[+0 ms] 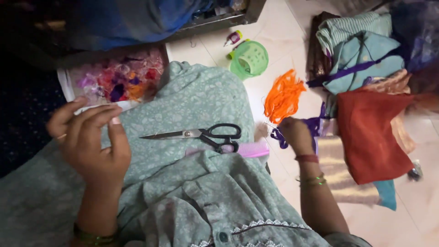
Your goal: The recorder is making tassels for a saree using colored thread and beads.
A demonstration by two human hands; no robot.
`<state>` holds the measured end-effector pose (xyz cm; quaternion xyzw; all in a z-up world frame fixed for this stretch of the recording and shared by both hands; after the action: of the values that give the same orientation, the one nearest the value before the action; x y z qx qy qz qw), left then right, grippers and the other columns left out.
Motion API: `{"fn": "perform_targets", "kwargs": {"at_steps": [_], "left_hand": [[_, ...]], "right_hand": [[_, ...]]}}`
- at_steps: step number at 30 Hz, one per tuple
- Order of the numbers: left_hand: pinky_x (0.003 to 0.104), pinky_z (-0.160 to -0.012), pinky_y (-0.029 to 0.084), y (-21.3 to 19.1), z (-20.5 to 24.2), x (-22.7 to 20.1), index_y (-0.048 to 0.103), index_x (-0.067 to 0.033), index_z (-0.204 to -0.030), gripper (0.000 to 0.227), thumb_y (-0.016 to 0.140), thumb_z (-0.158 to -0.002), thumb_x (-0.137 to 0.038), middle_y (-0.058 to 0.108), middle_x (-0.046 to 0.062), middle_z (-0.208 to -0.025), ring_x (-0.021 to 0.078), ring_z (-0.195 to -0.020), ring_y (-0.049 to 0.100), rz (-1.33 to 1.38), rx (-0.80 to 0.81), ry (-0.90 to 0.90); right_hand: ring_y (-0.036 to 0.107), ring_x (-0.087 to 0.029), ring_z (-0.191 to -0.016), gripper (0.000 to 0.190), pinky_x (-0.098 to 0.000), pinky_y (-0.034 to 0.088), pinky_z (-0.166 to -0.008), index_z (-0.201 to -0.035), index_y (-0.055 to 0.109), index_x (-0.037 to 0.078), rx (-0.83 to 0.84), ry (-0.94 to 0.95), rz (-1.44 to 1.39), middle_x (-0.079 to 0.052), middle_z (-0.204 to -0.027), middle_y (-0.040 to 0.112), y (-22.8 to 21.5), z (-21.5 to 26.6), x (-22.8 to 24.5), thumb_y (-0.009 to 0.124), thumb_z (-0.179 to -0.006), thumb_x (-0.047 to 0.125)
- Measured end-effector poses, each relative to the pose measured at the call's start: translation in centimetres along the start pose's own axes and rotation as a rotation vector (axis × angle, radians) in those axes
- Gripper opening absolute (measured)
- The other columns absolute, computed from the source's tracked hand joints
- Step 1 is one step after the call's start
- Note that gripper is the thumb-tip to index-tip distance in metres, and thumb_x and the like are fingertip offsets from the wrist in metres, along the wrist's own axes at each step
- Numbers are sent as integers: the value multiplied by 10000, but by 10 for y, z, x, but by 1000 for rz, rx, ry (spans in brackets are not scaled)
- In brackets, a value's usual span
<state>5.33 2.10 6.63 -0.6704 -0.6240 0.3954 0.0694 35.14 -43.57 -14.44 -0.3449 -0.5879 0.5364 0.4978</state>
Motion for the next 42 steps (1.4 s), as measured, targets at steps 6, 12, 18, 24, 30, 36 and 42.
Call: {"fn": "perform_targets", "kwargs": {"at_steps": [6, 12, 18, 24, 30, 36, 42], "left_hand": [[347, -1144, 431, -10, 31, 17, 724, -72, -1048, 77, 670, -1018, -26, 741, 30, -1095, 258, -1285, 568, -47, 23, -80], [329, -1132, 421, -15, 48, 25, 727, -90, -1081, 93, 656, -1052, -37, 741, 24, -1132, 241, -1250, 588, -40, 39, -174], [355, -1167, 443, -4, 35, 18, 727, -75, -1055, 76, 665, -1041, -34, 741, 34, -1110, 245, -1274, 613, -23, 55, -162], [353, -1161, 428, 26, 33, 15, 728, -87, -1050, 67, 678, -1041, -43, 744, 23, -1099, 248, -1296, 595, 65, 116, -133], [359, -1151, 425, 27, 31, 10, 727, -102, -1046, 75, 680, -1024, -48, 743, 20, -1082, 253, -1279, 599, 90, 116, -138], [347, -1142, 428, 3, 46, 15, 726, -107, -1064, 85, 675, -1032, -46, 738, 22, -1106, 250, -1269, 610, 57, 101, -198], [366, -1120, 427, -3, 48, 20, 717, -106, -1062, 107, 680, -992, -35, 732, 37, -1091, 269, -1234, 619, 55, 87, -232]], "right_hand": [[673, -440, -1007, 264, -489, 545, -843, -1091, 718, 62, 14, -63, -80, -260, -1142, 675, 49, -31, 49, 735, -898, 241], [589, -469, -1262, 493, -503, 495, -1040, -1381, 565, -43, -190, -666, -343, -304, -1358, 615, 107, -28, 64, 594, -891, 3], [750, -292, -775, 345, -394, 569, -626, -1204, 685, 24, -47, -111, -503, -202, -1007, 725, 61, 5, 56, 687, -859, 32], [722, -298, -630, 243, -408, 550, -603, -948, 717, 12, -138, 175, -406, -198, -757, 720, 40, 7, -17, 687, -962, 253], [704, -440, -817, 385, -527, 568, -717, -807, 741, 19, 78, 11, 74, -256, -842, 717, 121, -17, 3, 693, -869, 395], [706, -451, -895, 379, -532, 566, -758, -860, 754, 35, 174, 109, 135, -248, -917, 725, 144, -34, 10, 641, -935, 389], [729, -387, -916, 159, -503, 586, -697, -865, 772, 107, -5, -293, 585, -174, -1037, 737, 110, -53, -53, 645, -838, 199]]}}
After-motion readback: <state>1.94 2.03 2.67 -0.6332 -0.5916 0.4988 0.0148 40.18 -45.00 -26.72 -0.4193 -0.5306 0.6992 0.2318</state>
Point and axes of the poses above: each hand's wrist, its own z-axis away from the middle knuckle, its own y-axis out of the palm, x = y × z, the point moved 8 cm from there along -z, towards the middle knuckle
